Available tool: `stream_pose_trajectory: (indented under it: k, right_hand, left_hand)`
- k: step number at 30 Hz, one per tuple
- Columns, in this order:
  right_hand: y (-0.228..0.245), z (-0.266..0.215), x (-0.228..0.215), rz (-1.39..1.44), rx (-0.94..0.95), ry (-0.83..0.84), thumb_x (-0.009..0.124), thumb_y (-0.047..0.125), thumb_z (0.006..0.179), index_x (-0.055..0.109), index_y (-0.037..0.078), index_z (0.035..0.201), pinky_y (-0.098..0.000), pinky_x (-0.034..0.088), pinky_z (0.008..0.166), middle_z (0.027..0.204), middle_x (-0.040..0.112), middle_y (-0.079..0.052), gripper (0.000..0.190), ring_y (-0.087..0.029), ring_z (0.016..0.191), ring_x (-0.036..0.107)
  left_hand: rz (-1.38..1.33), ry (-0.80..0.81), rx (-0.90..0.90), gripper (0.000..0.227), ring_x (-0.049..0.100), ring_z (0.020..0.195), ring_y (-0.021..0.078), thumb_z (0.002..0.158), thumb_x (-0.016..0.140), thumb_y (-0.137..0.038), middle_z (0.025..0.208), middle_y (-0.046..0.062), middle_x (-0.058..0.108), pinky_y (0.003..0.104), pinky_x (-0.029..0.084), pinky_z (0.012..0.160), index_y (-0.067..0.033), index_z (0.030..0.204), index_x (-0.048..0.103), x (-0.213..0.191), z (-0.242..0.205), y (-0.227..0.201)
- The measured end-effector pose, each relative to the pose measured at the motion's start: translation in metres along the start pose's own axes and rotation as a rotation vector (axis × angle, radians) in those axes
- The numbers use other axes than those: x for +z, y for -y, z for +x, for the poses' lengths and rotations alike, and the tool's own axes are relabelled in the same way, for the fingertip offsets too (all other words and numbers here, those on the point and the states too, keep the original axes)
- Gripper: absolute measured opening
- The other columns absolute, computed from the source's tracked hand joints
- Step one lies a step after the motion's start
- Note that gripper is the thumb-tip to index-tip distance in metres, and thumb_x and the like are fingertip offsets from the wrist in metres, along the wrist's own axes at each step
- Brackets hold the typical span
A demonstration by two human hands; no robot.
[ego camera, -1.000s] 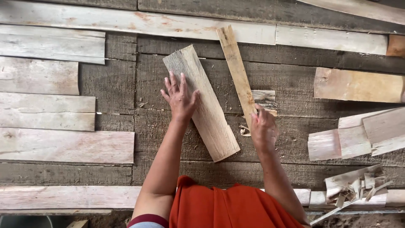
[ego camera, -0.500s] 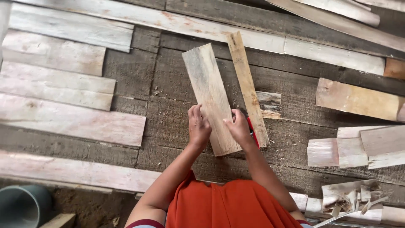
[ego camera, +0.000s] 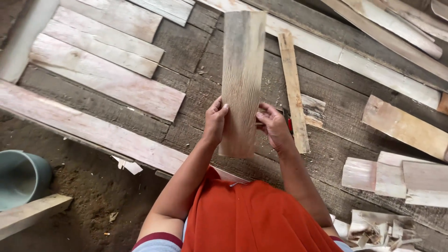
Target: The person uses a red utility knife to trim and shape wooden planks on a workbench. They repeatedly position planks, cut edges, and place trimmed pieces into a wooden frame, continuing the process across multiple planks.
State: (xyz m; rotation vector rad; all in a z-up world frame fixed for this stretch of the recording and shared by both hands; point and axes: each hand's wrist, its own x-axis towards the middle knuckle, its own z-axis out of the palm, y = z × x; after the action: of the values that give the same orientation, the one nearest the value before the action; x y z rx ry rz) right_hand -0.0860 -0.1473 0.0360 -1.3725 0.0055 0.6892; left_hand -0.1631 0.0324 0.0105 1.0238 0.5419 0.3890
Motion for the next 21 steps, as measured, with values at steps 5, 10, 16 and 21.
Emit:
stream_pose_trajectory:
  k: [5, 10, 16, 21]
  right_hand:
    - [0.038, -0.01, 0.013, -0.819, -0.842, -0.385, 0.071, 0.012, 0.094, 0.063, 0.008, 0.128, -0.0407, 0.046, 0.09, 0.113, 0.064, -0.012, 0.035, -0.026, 0.105, 0.059]
    - [0.07, -0.038, 0.082, -1.44, -0.979, -0.369, 0.084, 0.031, 0.085, 0.063, 0.017, 0.139, -0.071, 0.004, 0.113, 0.158, 0.04, -0.018, 0.06, -0.049, 0.149, 0.017]
    - [0.002, -0.012, 0.129, -1.341, -0.428, 0.193, 0.066, 0.041, 0.097, 0.068, 0.03, 0.119, -0.0485, 0.054, 0.094, 0.107, 0.071, -0.001, 0.024, -0.03, 0.103, 0.07]
    - [-0.038, 0.02, 0.179, -1.095, -0.343, 0.017, 0.064, 0.033, 0.098, 0.064, 0.027, 0.125, -0.0502, 0.054, 0.096, 0.113, 0.068, -0.011, 0.028, -0.037, 0.109, 0.067]
  left_hand:
    - [0.988, -0.186, 0.118, 0.035, 0.06, 0.105, 0.0212, 0.087, 0.052, -0.032, 0.106, -0.01, 0.072, 0.042, 0.041, 0.098, -0.0424, 0.113, 0.072, -0.039, 0.0, -0.037]
    - [1.449, -0.259, 0.609, 0.018, 0.053, 0.09, 0.0145, 0.078, 0.053, -0.032, 0.07, -0.012, 0.061, 0.039, 0.028, 0.098, -0.0408, 0.071, 0.067, -0.086, 0.0, -0.052]
    - [1.405, -0.098, 0.647, 0.017, 0.061, 0.086, 0.0239, 0.078, 0.053, -0.032, 0.071, -0.002, 0.064, 0.039, 0.048, 0.087, -0.0293, 0.071, 0.068, -0.148, -0.007, -0.117]
    - [1.324, -0.515, 0.87, 0.027, 0.052, 0.093, 0.0226, 0.067, 0.055, -0.009, 0.096, -0.003, 0.051, 0.037, 0.04, 0.082, -0.0237, 0.089, 0.054, -0.22, -0.011, -0.11]
